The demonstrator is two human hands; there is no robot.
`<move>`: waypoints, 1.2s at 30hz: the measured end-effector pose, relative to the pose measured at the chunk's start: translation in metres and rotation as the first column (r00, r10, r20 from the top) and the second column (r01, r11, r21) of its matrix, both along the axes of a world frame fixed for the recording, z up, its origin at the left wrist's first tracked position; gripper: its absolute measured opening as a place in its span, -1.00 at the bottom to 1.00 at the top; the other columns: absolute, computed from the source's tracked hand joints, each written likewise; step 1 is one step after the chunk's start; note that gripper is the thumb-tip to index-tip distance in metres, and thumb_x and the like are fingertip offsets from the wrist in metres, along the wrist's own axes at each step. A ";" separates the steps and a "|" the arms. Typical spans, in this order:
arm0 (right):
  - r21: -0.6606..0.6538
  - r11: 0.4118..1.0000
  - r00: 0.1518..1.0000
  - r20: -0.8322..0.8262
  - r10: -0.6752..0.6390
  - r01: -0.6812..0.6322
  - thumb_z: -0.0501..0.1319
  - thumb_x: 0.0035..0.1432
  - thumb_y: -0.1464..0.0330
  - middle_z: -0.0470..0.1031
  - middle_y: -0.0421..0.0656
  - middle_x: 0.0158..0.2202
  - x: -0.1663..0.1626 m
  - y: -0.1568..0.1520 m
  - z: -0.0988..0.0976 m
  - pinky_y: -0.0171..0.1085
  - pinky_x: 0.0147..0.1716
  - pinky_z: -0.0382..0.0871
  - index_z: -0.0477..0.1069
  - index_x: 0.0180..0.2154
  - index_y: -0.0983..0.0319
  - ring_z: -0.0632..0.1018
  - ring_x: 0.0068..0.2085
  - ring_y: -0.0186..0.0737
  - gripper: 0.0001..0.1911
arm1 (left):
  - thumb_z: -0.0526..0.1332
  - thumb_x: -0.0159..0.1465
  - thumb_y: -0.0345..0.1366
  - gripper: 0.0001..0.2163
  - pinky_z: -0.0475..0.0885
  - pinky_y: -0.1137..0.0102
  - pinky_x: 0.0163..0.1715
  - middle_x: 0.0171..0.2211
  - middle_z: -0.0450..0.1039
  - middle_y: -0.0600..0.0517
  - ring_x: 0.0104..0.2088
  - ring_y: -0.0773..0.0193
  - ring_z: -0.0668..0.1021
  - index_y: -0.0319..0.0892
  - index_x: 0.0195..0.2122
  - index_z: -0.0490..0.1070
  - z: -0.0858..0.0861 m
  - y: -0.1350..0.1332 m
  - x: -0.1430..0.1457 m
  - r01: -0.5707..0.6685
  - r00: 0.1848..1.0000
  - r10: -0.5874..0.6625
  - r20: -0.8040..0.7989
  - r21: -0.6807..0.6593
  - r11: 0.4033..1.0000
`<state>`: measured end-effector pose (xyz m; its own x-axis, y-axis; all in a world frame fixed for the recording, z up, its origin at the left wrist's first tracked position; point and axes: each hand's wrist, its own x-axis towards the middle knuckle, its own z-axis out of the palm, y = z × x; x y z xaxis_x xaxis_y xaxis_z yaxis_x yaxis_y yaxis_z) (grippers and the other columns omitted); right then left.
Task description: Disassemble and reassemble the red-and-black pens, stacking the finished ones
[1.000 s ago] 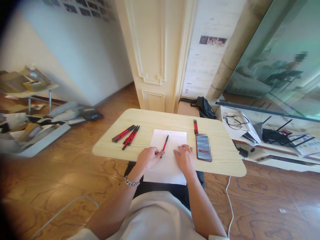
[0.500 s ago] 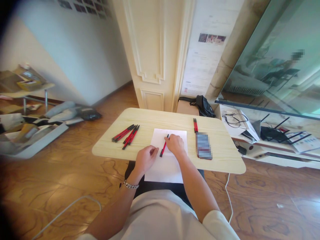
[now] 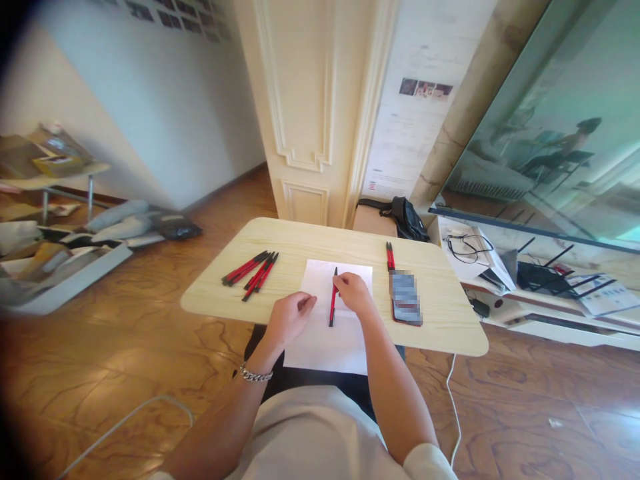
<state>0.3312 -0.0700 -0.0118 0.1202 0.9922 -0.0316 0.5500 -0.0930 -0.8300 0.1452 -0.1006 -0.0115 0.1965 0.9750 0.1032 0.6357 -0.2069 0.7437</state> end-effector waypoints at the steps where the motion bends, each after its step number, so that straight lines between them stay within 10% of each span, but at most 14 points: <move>1: 0.025 0.999 0.988 -0.149 0.027 -0.023 0.09 0.11 0.10 0.46 -0.17 -0.53 0.000 -0.007 0.002 -0.33 -0.44 0.25 0.47 -0.43 0.25 0.45 -0.45 -0.29 -0.63 | 0.08 0.26 -0.07 -0.70 0.31 0.41 -0.34 -0.42 0.54 -0.02 -0.37 0.23 0.53 -0.14 -0.37 0.49 0.002 -0.002 0.003 0.023 0.995 -0.021 0.098 -0.018 1.000; 6: 0.087 0.994 0.801 -0.589 0.108 -0.070 0.18 0.06 0.08 0.47 -0.19 -0.45 -0.009 -0.040 0.005 -0.32 -0.43 0.30 0.48 -0.31 0.24 0.44 -0.44 -0.32 -0.64 | 0.05 0.26 0.03 -0.61 0.40 0.40 -0.38 -0.40 0.52 -0.06 -0.39 0.25 0.55 -0.23 -0.31 0.44 0.002 -0.014 0.030 0.283 0.752 -0.122 0.648 -0.151 0.947; 10: 0.076 0.997 0.733 -0.679 0.044 0.010 0.25 0.01 0.09 0.50 -0.16 -0.44 -0.016 -0.047 0.004 -0.29 -0.46 0.34 0.50 -0.25 0.25 0.46 -0.46 -0.29 -0.61 | 0.15 0.20 0.02 -0.65 0.43 0.39 -0.43 -0.51 0.44 0.03 -0.48 0.31 0.52 -0.22 -0.35 0.35 -0.006 -0.024 0.051 0.317 0.574 0.055 0.817 -0.283 0.905; 19: 0.101 0.949 0.781 -0.597 -0.182 0.299 0.19 0.03 0.03 0.43 -0.19 -0.50 -0.031 -0.045 0.005 -0.36 -0.70 0.16 0.43 -0.43 0.23 0.35 -0.59 -0.36 -0.62 | 0.18 0.18 -0.02 -0.70 0.15 0.51 -0.67 -0.57 0.38 0.08 -0.65 0.44 0.34 -0.20 -0.38 0.37 -0.011 -0.030 0.057 0.170 0.678 0.073 0.731 -0.253 0.952; 28: 0.020 0.990 0.596 -0.800 -0.068 0.140 0.15 0.07 0.01 0.46 -0.19 -0.43 -0.031 -0.053 0.003 -0.38 -0.80 0.03 0.42 -0.28 0.21 0.26 -0.68 -0.44 -0.60 | 0.21 0.14 0.02 -0.64 -0.03 0.53 -0.75 -0.61 0.28 0.13 -0.75 0.54 0.16 -0.22 -0.48 0.31 -0.010 -0.036 0.059 0.378 0.458 0.194 0.868 -0.387 0.841; 36: 0.044 0.989 0.599 -0.799 -0.050 0.142 0.29 -0.02 0.07 0.46 -0.19 -0.43 -0.019 -0.052 0.002 -0.40 -0.76 0.12 0.43 -0.33 0.23 0.30 -0.65 -0.45 -0.64 | 0.21 0.15 -0.01 -0.67 0.12 0.51 -0.70 -0.52 0.42 0.04 -0.67 0.47 0.33 -0.24 -0.40 0.39 -0.010 -0.036 0.060 0.337 0.514 0.138 0.847 -0.347 0.875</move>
<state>0.3117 -0.1224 -0.0096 0.1877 0.9797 -0.0709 -0.3377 -0.0035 -0.9413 0.2052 -0.1363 -0.0210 0.3486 0.9281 -0.1305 -0.3299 0.2518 0.9098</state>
